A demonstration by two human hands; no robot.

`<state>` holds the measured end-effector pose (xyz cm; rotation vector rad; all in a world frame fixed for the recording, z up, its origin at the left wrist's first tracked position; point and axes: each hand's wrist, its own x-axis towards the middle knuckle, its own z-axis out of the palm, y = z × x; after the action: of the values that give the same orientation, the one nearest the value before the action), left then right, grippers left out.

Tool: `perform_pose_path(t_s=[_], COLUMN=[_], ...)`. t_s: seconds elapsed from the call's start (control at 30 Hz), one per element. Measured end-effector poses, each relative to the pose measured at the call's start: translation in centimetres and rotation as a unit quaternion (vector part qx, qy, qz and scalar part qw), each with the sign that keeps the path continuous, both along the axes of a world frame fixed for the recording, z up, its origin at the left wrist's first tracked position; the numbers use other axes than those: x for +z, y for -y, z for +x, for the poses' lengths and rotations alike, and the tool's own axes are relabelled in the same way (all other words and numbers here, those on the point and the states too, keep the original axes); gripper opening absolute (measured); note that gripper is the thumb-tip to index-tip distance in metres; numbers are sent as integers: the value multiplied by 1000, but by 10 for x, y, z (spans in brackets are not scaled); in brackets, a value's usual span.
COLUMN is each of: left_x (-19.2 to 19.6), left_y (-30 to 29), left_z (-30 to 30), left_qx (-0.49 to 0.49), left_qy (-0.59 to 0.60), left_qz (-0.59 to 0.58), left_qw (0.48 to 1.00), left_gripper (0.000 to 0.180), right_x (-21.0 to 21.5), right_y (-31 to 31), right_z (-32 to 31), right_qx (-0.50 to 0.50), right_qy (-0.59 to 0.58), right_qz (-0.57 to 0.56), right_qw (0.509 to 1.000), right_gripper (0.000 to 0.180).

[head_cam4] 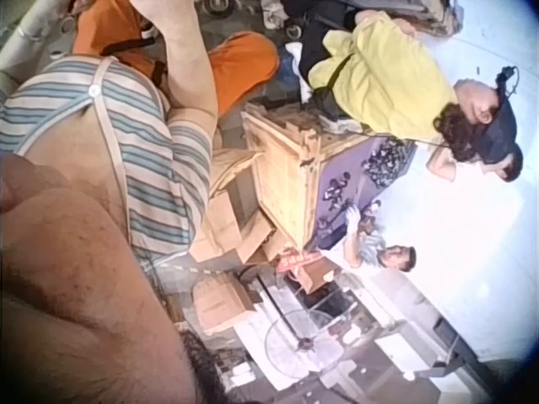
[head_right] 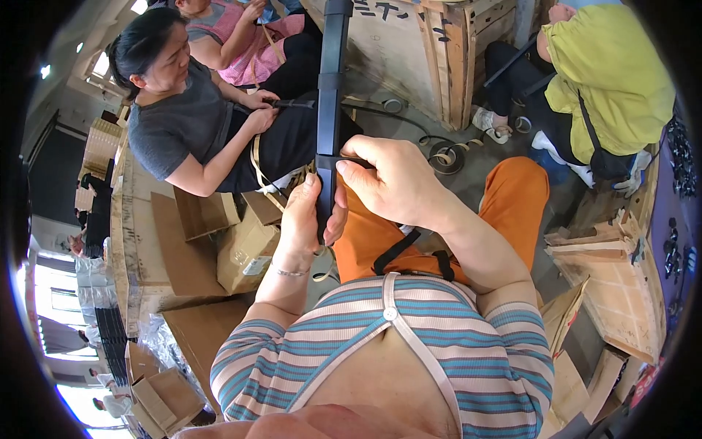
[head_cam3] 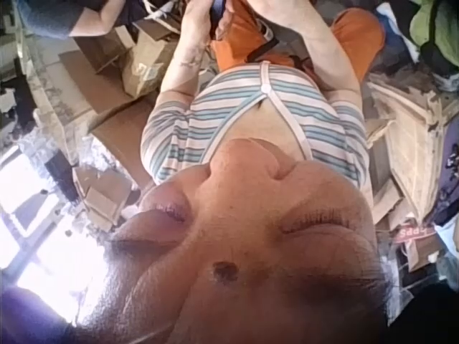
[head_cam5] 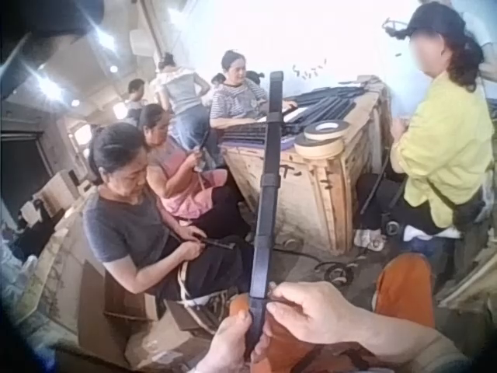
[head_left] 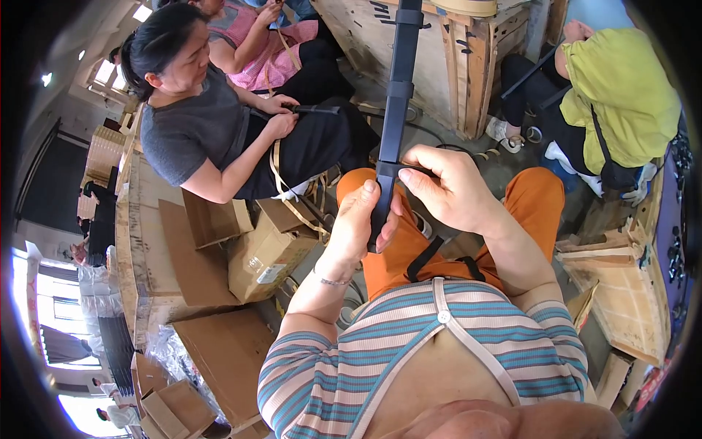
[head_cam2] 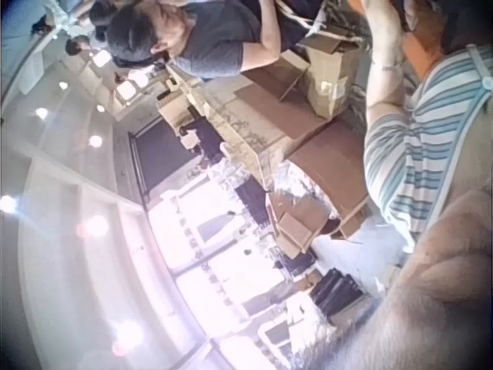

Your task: Applying adhesive foam strips to black plastic rods.

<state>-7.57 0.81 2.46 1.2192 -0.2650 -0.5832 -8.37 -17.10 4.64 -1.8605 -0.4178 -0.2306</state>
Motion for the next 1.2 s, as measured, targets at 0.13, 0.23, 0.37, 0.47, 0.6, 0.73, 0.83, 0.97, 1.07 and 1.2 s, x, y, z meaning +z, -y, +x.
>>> perform_pose_path(t_s=[0.13,0.23,0.37,0.47,0.6,0.73,0.83,0.97,1.07,1.2], left_x=[-2,-2,-5,-6,-6,0,7,-3,-6,-18], left_y=[2,4,2,2,6,7,16,17,20,24], left_z=[1,1,3,7,0,-13,3,7,8,12], left_qx=[2,15,-4,-62,-125,-166,-236,-171,-175,-214], left_qy=[61,102,123,42,-129,-48,-47,-100,-108,-169], left_qz=[10,19,8,-63,-212,-195,-258,-209,-202,-247], left_qw=[998,994,992,995,961,965,936,958,958,930], left_gripper=[52,52,51,51,53,53,56,54,53,51], right_x=[-2,0,5,0,-31,-92,-55,-8,-3,-27], right_y=[-3,-4,-2,-5,-17,-27,5,-7,3,14], right_z=[1,-1,-1,3,34,38,38,13,12,23], right_qx=[8,20,17,21,-83,58,125,147,169,224], right_qy=[-27,-29,-27,-27,42,-138,-259,-120,-118,-83], right_qz=[60,120,88,105,-52,155,378,383,282,295], right_qw=[998,992,996,994,994,976,880,904,937,925], right_gripper=[12,13,12,13,13,19,18,17,27,28])
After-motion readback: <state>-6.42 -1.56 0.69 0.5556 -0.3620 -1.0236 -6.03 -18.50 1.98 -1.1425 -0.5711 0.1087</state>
